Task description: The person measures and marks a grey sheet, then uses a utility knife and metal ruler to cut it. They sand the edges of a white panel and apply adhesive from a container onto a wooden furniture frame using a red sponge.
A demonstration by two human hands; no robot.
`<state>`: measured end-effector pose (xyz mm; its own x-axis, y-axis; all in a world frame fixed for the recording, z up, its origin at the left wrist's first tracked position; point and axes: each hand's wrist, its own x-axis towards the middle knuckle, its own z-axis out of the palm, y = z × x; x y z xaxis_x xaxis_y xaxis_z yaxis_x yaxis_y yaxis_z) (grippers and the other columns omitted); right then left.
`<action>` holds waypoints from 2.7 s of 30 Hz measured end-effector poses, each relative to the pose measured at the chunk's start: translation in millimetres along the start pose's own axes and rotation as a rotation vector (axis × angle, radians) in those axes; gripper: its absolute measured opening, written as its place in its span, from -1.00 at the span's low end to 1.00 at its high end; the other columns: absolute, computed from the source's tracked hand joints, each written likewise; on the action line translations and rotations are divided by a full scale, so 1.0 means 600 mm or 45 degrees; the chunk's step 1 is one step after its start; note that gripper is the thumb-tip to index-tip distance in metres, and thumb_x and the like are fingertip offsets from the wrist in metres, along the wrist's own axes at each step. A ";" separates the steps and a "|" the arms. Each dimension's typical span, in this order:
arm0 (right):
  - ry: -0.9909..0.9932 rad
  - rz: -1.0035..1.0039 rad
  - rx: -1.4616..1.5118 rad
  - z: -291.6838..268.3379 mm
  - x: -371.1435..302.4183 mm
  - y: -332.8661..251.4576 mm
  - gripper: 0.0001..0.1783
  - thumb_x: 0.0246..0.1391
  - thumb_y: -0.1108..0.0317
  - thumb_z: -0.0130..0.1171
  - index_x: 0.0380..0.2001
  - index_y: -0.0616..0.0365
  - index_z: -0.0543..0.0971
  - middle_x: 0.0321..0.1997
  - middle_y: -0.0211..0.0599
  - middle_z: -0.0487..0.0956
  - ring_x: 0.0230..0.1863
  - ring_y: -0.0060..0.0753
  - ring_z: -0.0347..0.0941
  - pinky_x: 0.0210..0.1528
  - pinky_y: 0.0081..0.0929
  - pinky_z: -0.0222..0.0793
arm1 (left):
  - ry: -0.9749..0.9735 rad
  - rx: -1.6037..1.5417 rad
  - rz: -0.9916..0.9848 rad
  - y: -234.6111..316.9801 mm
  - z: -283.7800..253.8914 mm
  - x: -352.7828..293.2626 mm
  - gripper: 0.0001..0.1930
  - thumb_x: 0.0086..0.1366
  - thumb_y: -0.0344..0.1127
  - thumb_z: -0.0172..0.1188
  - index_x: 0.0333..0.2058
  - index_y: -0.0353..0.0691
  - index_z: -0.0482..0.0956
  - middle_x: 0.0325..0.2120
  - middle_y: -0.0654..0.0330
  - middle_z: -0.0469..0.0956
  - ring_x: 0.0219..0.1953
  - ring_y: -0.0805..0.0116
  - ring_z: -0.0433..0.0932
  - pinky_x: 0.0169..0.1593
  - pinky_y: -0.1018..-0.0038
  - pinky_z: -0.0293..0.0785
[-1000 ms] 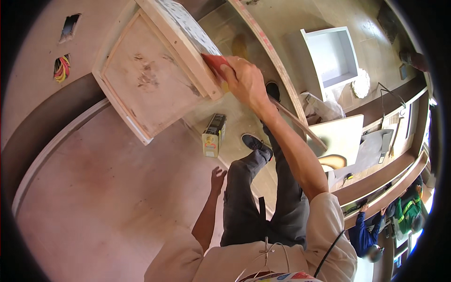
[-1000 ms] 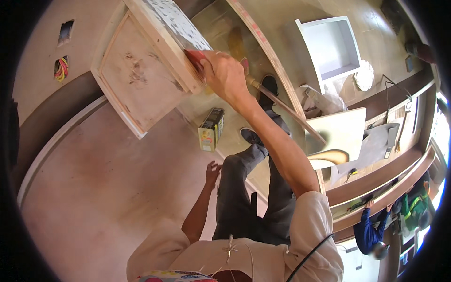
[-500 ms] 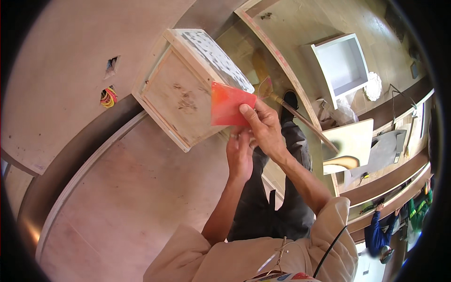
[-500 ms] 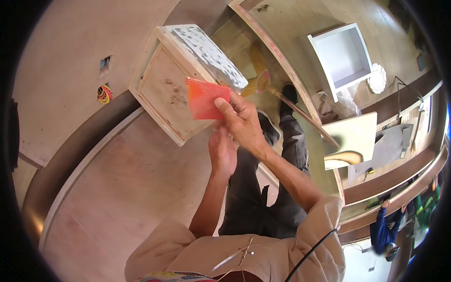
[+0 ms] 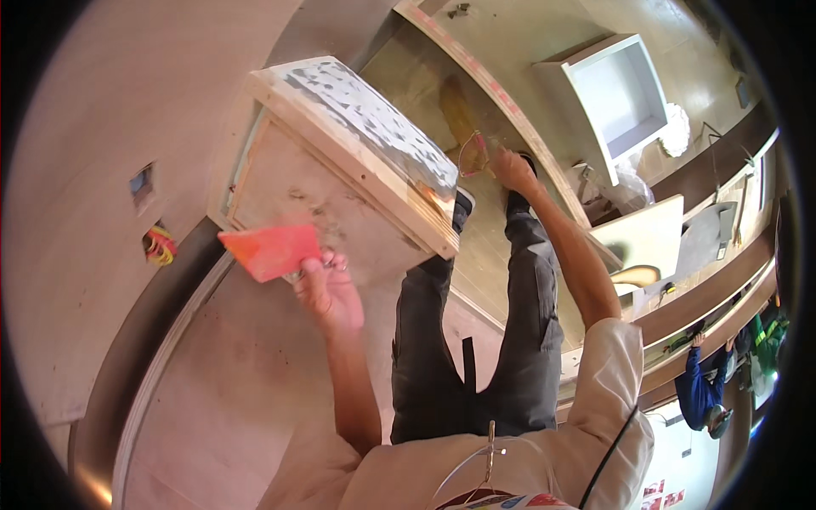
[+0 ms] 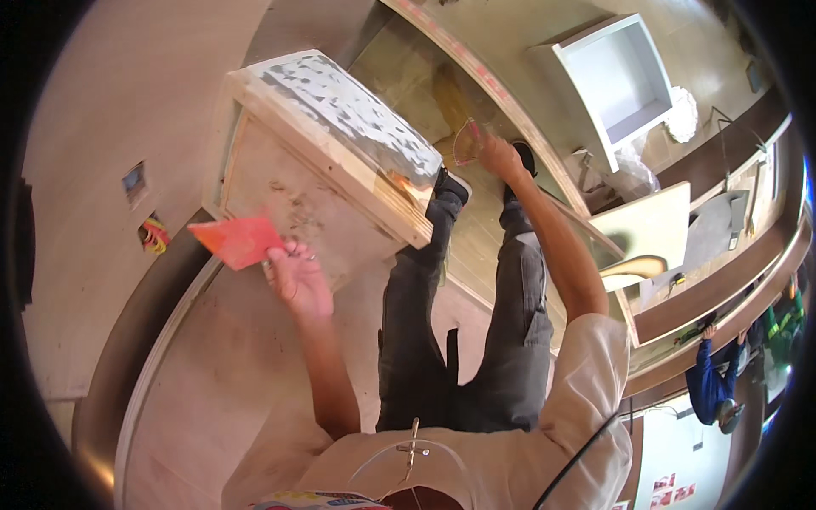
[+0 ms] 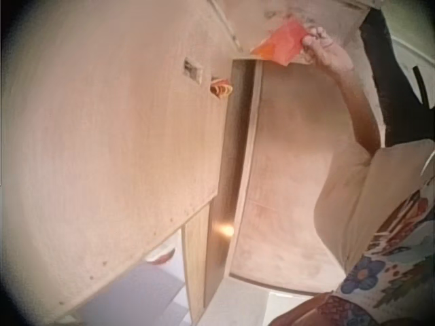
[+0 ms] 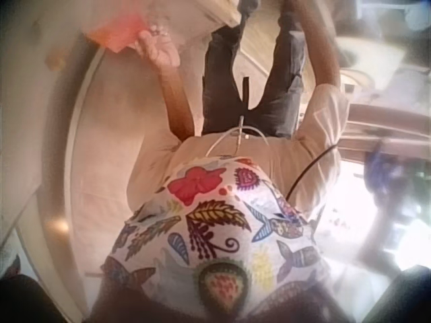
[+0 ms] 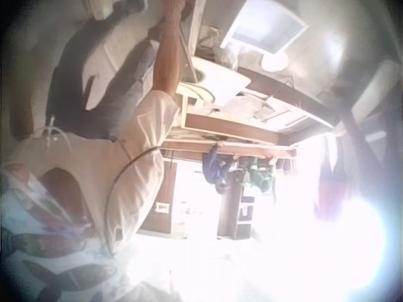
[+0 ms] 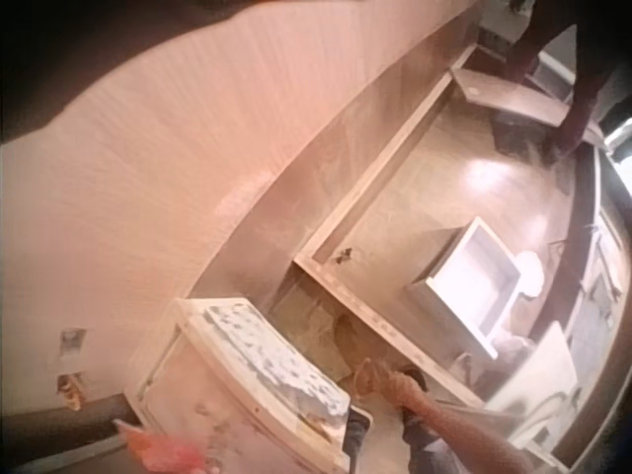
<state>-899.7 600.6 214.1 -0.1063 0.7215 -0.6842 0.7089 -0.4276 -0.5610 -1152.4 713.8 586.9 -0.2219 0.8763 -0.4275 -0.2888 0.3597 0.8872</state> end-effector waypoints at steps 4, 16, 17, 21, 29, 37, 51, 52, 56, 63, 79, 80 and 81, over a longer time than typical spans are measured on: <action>-0.119 0.334 -0.398 0.155 -0.040 0.060 -0.47 0.05 0.21 0.10 0.11 0.08 0.37 0.16 -0.08 0.44 0.22 0.01 0.34 0.13 0.05 0.29 | 0.068 0.033 -0.004 -0.020 -0.104 -0.012 -0.82 0.40 -0.19 0.13 -0.15 -0.15 0.48 -0.28 0.30 0.40 -0.25 0.48 0.32 -0.18 0.54 0.31; 0.233 0.138 0.192 -0.020 -0.221 0.040 -0.70 0.14 0.25 0.15 -0.13 0.04 0.34 -0.48 0.03 0.56 -0.40 0.22 0.53 -0.36 0.06 0.37 | -0.053 -0.106 -0.130 -0.015 -0.041 -0.098 -0.87 0.41 -0.21 0.11 -0.23 -0.11 0.51 -0.31 0.31 0.39 -0.28 0.47 0.32 -0.20 0.54 0.31; 0.287 0.190 0.248 -0.060 -0.257 0.019 -0.69 0.16 0.23 0.16 -0.12 0.06 0.34 -0.50 0.03 0.55 -0.43 0.21 0.52 -0.38 0.02 0.37 | -0.063 -0.108 -0.123 -0.004 -0.030 -0.103 -0.87 0.41 -0.21 0.12 -0.23 -0.11 0.51 -0.32 0.32 0.39 -0.28 0.47 0.32 -0.19 0.54 0.31; 0.613 0.067 0.507 -0.211 -0.307 -0.046 -0.66 0.23 0.19 0.13 -0.10 0.18 0.34 -0.60 -0.01 0.45 -0.56 0.07 0.44 -0.46 -0.16 0.33 | -0.085 -0.116 -0.050 0.021 -0.003 -0.119 -0.87 0.39 -0.20 0.14 -0.22 -0.10 0.51 -0.33 0.34 0.39 -0.28 0.48 0.33 -0.18 0.53 0.31; 0.484 -0.476 0.210 -0.355 -0.006 -0.266 -0.52 0.26 0.00 0.03 0.03 0.13 0.29 -0.39 0.16 0.59 -0.32 0.27 0.54 -0.30 0.06 0.39 | 0.012 -0.146 0.068 0.022 -0.003 -0.136 -0.83 0.35 -0.23 0.21 -0.18 -0.14 0.52 -0.37 0.33 0.49 -0.29 0.48 0.40 -0.19 0.49 0.34; 0.523 -0.131 -0.029 -0.316 0.007 -0.152 -0.56 0.27 -0.03 0.01 -0.05 0.10 0.31 -0.42 0.15 0.60 -0.32 0.33 0.52 -0.31 0.10 0.40 | -0.003 -0.132 0.074 0.020 -0.072 -0.179 -0.81 0.40 -0.16 0.12 -0.23 -0.16 0.47 -0.34 0.34 0.39 -0.29 0.52 0.32 -0.24 0.59 0.29; 0.513 -0.124 -0.117 -0.261 0.057 -0.172 -0.60 0.24 -0.01 0.05 -0.16 0.11 0.32 -0.44 0.07 0.61 -0.36 0.25 0.55 -0.31 0.10 0.43 | -0.004 -0.041 -0.011 0.020 -0.054 -0.171 -0.77 0.34 -0.10 0.21 -0.33 -0.14 0.53 -0.43 0.36 0.41 -0.33 0.48 0.35 -0.27 0.53 0.24; 0.491 -0.089 -0.150 -0.273 0.029 -0.168 -0.60 0.24 -0.01 0.04 -0.16 0.11 0.32 -0.44 0.06 0.61 -0.36 0.24 0.56 -0.30 0.10 0.44 | -0.016 -0.042 -0.022 0.016 -0.051 -0.172 -0.77 0.34 -0.10 0.21 -0.33 -0.15 0.53 -0.42 0.36 0.41 -0.34 0.48 0.34 -0.28 0.53 0.23; 0.410 -0.009 -0.189 -0.291 -0.058 -0.169 -0.61 0.25 0.02 0.03 -0.16 0.14 0.32 -0.43 0.07 0.62 -0.34 0.25 0.57 -0.29 0.10 0.45 | -0.004 -0.070 -0.050 0.010 -0.041 -0.171 -0.77 0.32 -0.12 0.23 -0.33 -0.15 0.54 -0.43 0.35 0.42 -0.36 0.47 0.33 -0.31 0.54 0.20; 0.001 0.154 -0.225 -0.111 -0.136 -0.022 -0.60 0.23 0.06 0.02 -0.16 0.22 0.42 -0.38 0.15 0.62 -0.26 0.23 0.59 -0.23 0.09 0.48 | -0.070 -0.075 -0.014 0.027 -0.030 -0.159 -0.77 0.29 -0.14 0.26 -0.36 -0.18 0.55 -0.44 0.32 0.44 -0.40 0.46 0.32 -0.35 0.53 0.21; 0.498 -0.565 -0.247 -0.220 0.158 -0.311 -0.70 0.12 0.33 0.03 -0.07 0.08 0.53 -0.11 -0.14 0.56 -0.09 -0.03 0.55 -0.16 -0.14 0.53 | -0.055 -0.077 -0.056 0.029 -0.081 -0.108 -0.79 0.27 -0.14 0.29 -0.30 -0.11 0.53 -0.46 0.32 0.41 -0.41 0.47 0.33 -0.39 0.55 0.22; 0.454 -0.645 -0.168 -0.231 0.214 -0.340 -0.62 0.07 0.35 0.04 0.00 0.03 0.54 -0.05 -0.13 0.57 -0.03 -0.01 0.53 -0.08 -0.13 0.53 | -0.073 -0.076 -0.049 0.034 -0.080 -0.097 -0.80 0.28 -0.15 0.29 -0.29 -0.10 0.53 -0.46 0.32 0.41 -0.41 0.47 0.32 -0.38 0.56 0.22; 0.346 -0.580 -0.135 -0.244 0.264 -0.379 -0.58 0.04 0.35 0.05 0.02 0.06 0.54 0.02 -0.10 0.57 0.06 -0.01 0.50 -0.01 -0.15 0.51 | -0.086 -0.069 -0.044 0.041 -0.080 -0.087 -0.81 0.28 -0.16 0.28 -0.29 -0.09 0.53 -0.46 0.32 0.41 -0.42 0.48 0.32 -0.38 0.56 0.22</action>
<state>-975.5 891.9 301.2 -0.2455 0.9419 -0.2294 0.7011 0.0090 -0.7130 -1192.8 661.5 622.5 -0.1481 0.8838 -0.4437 -0.3455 0.3741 0.8606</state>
